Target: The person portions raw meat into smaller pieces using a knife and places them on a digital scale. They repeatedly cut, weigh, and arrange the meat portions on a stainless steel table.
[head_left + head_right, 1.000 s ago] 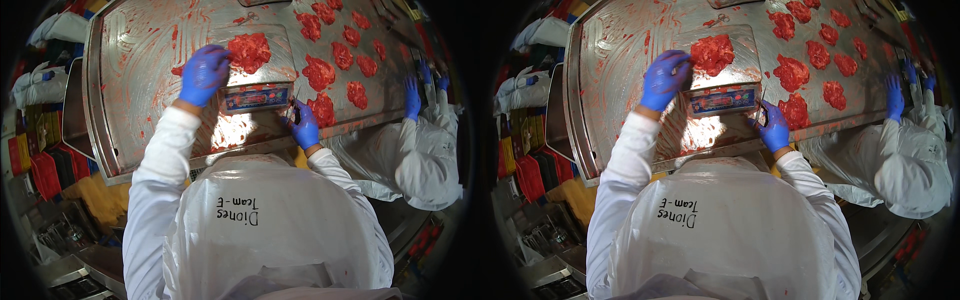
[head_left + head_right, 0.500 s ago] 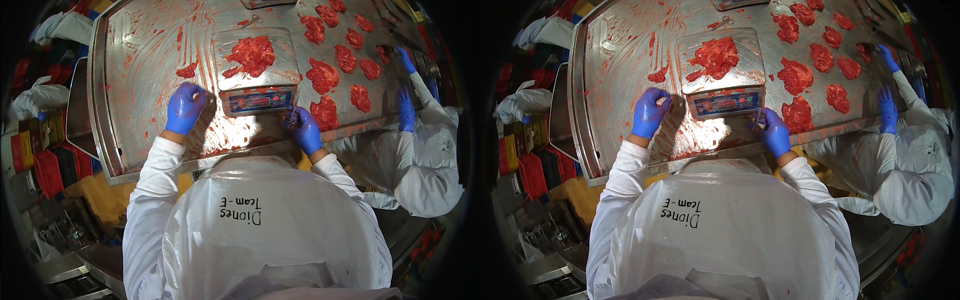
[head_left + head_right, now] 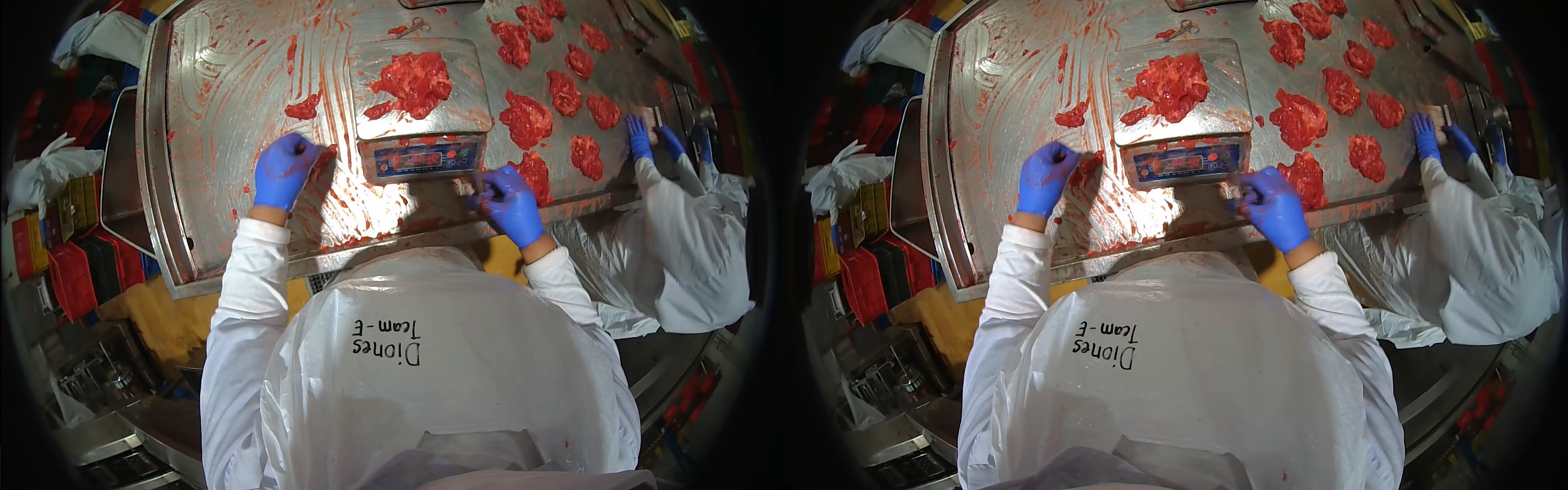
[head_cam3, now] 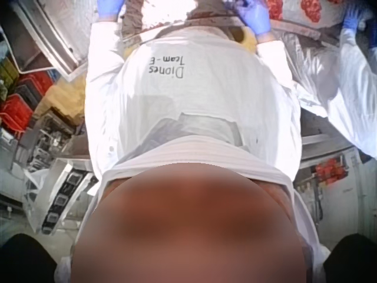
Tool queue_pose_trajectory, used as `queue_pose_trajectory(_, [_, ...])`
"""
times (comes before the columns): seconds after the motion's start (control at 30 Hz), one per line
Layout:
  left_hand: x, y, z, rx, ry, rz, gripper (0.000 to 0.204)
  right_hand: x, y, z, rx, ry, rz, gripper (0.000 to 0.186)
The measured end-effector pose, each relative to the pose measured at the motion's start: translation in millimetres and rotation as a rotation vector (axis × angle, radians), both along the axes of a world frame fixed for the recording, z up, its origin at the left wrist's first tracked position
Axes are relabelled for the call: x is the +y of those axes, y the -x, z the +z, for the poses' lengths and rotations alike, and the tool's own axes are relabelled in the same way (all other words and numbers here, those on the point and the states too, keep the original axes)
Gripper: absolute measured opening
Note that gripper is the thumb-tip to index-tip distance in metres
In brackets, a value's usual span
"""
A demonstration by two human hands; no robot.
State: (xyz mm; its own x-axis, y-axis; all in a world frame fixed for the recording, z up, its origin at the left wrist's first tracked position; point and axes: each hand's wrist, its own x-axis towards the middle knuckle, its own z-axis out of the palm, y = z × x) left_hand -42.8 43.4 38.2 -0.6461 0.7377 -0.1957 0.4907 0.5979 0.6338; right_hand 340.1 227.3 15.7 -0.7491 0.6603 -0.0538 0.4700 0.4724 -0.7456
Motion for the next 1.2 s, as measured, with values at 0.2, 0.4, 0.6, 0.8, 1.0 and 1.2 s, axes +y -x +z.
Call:
queue_pose_trajectory(0.2, [67.7,-27.8,46.8,0.081,-0.154,-0.261,0.026,-16.3,74.2,11.1,-0.246,-0.075,0.533,0.023])
queue_pose_trajectory(0.4, [98.3,-18.4,20.7,-0.121,-0.449,-0.531,0.020,-24.9,111.0,-27.9,-0.752,-0.229,0.827,0.023])
queue_pose_trajectory(0.6, [6.7,29.4,-20.2,0.125,0.216,-0.076,0.016,-19.1,117.9,-18.0,-0.811,-0.150,0.855,0.022])
queue_pose_trajectory(0.8, [-76.1,-27.3,-83.5,0.143,0.172,-0.199,0.015,-10.0,115.6,-39.2,-0.773,0.024,0.872,0.031])
queue_pose_trajectory(1.0, [-90.2,20.5,-72.7,-0.320,-0.032,-0.011,0.014,-0.1,101.9,-37.5,-0.589,0.214,0.837,0.025])
queue_pose_trajectory(1.2, [-102.0,-2.7,-72.3,0.294,0.012,-0.063,0.020,-15.5,86.9,-42.4,-0.518,0.265,0.569,0.027])
